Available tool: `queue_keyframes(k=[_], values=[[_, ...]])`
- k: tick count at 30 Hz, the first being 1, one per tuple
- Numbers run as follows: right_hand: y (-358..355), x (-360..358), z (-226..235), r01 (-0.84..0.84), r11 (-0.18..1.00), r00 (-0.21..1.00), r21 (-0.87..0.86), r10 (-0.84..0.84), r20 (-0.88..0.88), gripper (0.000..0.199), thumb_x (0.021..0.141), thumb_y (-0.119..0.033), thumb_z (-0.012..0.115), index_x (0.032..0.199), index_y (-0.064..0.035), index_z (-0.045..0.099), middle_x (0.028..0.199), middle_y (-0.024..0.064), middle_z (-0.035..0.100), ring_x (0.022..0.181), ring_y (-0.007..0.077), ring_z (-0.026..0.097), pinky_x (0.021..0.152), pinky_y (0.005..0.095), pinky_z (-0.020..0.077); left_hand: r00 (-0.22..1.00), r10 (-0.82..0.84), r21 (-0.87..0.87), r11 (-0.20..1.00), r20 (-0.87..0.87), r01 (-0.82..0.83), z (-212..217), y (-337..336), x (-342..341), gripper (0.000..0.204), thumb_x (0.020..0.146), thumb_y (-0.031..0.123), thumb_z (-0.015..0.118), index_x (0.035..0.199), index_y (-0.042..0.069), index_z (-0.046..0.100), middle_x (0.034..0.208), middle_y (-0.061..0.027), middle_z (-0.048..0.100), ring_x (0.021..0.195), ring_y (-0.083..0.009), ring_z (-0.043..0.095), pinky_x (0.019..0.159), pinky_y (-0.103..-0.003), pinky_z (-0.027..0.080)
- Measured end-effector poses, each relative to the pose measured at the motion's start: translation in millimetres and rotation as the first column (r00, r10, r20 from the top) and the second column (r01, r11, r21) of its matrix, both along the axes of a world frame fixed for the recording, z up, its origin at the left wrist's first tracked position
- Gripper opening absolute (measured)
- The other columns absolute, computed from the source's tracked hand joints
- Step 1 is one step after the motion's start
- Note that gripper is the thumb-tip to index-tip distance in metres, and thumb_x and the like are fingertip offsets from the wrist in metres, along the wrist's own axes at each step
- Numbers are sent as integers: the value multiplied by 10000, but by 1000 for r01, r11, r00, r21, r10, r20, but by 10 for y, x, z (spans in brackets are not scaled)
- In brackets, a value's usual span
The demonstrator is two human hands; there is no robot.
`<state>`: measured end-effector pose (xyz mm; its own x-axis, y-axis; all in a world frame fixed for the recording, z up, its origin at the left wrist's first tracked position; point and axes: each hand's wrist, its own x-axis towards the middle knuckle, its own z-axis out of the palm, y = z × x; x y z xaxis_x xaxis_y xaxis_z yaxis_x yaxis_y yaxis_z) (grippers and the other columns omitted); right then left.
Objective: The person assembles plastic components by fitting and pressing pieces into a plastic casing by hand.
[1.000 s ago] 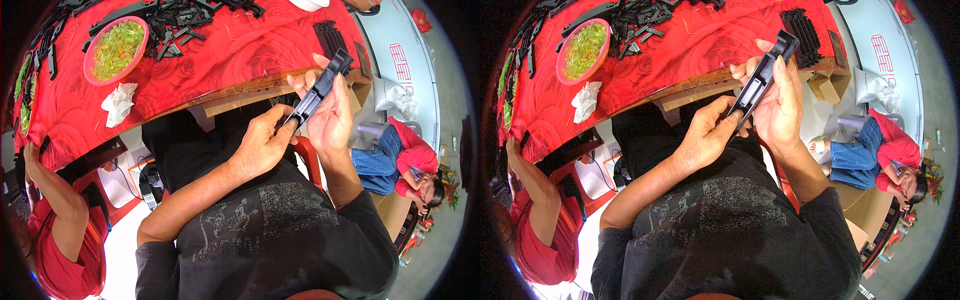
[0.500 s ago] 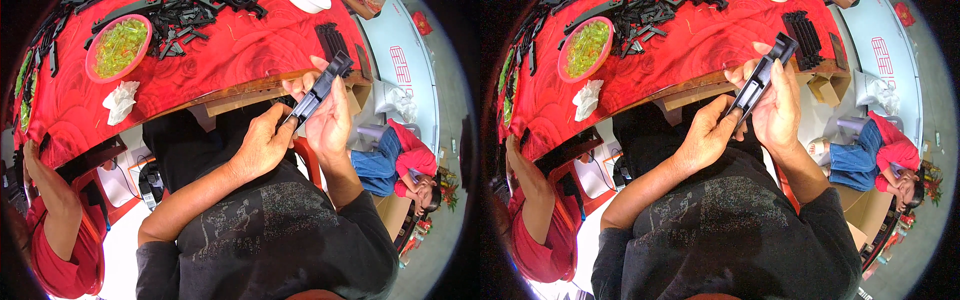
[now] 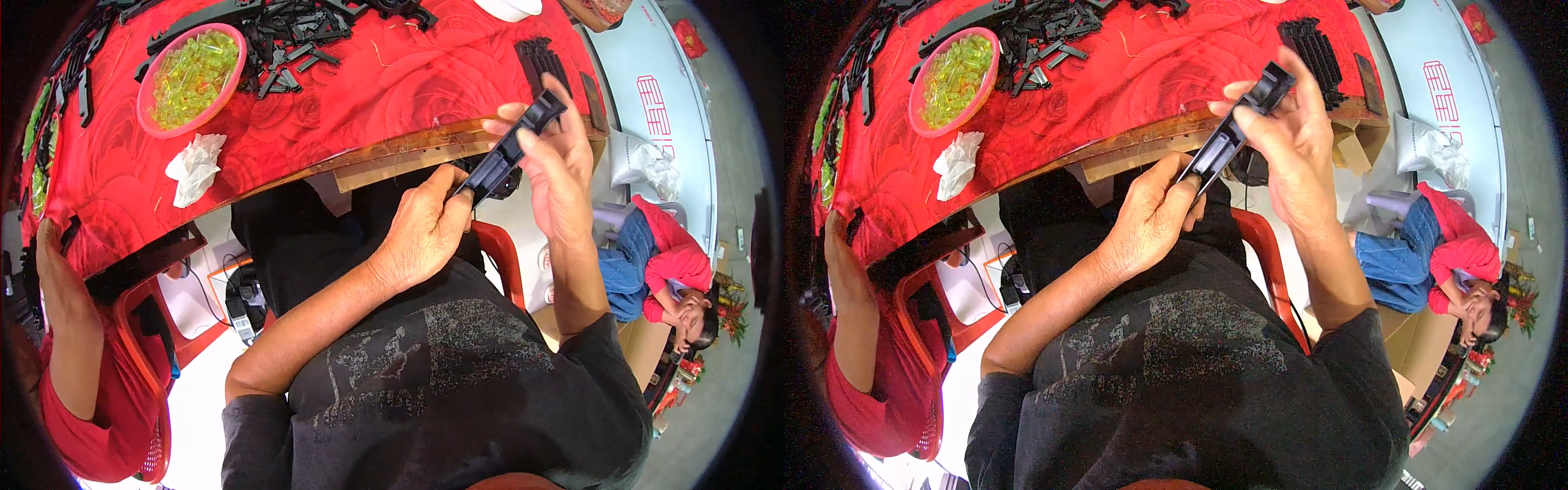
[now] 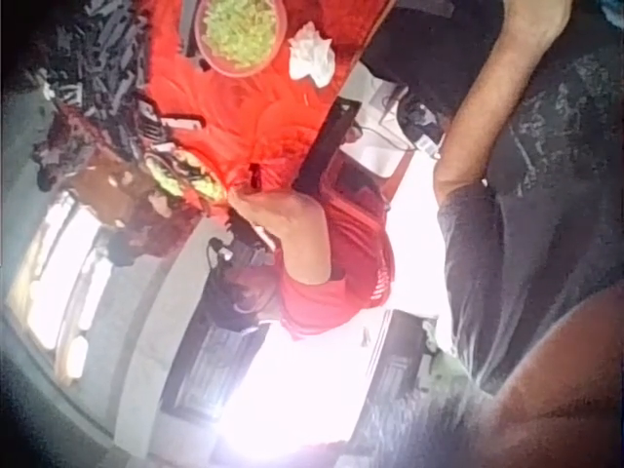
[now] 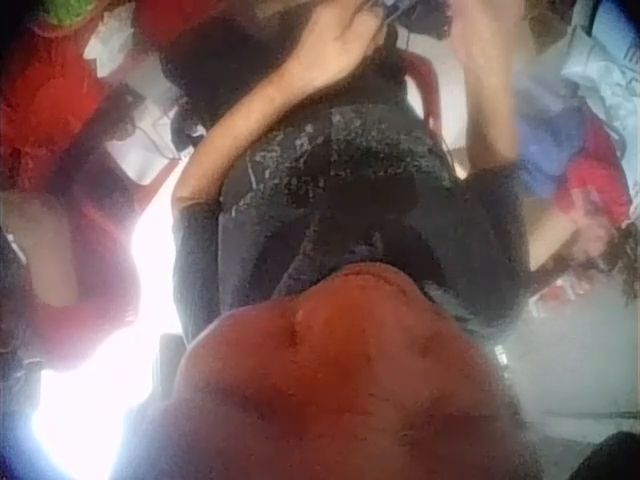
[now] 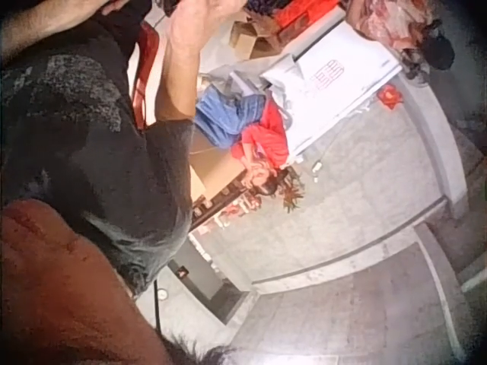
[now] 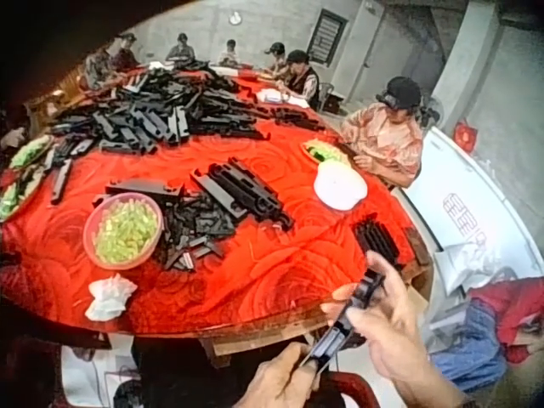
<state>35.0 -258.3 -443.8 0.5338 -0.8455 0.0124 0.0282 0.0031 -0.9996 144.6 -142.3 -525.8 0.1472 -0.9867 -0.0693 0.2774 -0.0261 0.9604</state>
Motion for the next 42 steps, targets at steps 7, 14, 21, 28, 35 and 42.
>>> queue_keyframes(k=[7,14,21,28,35,42], values=[[-2,-66,41,-72,986,984,-150,45,-173,878,783,114,616,1528,-158,238,1315,172,510,1137,286,612,919,366,548,991,37,-3,999,127,-37,-34,-13,9,152,952,112,446,959,-21,519,661,-43,541,583,-111,509,564,-280,439],[-304,-55,433,-622,447,699,-643,-53,-713,442,717,-87,747,1142,-23,646,1191,131,584,1174,303,558,948,388,465,964,52,-7,999,261,-52,-6,6,31,158,939,114,482,955,-34,534,668,-94,567,616,-177,564,608,-340,462],[-527,203,631,-894,427,223,-133,167,-960,268,750,-103,715,998,-1,707,940,156,698,915,331,650,853,411,485,948,36,24,999,317,-46,-10,26,41,173,905,106,500,990,-43,525,704,-268,589,727,-437,634,655,-460,489],[-641,270,542,-921,390,140,-11,302,-943,185,740,-88,719,899,8,724,832,171,707,811,297,694,775,370,525,947,36,-14,999,321,-33,-36,30,44,168,905,111,496,980,-36,527,683,-268,579,718,-446,627,657,-478,485],[-648,262,466,-911,411,190,-36,340,-921,174,727,-51,721,888,16,719,803,179,702,767,287,700,727,355,534,944,32,3,999,327,-35,-48,25,53,165,904,110,503,980,-34,529,675,-267,575,712,-449,623,650,-487,478],[-665,225,371,-902,430,221,-42,374,-901,171,724,-29,721,889,16,722,795,180,700,761,282,699,720,354,537,942,-20,70,998,334,-3,-91,52,62,184,922,118,497,1010,-34,553,671,-133,570,622,-230,585,619,-367,467]])
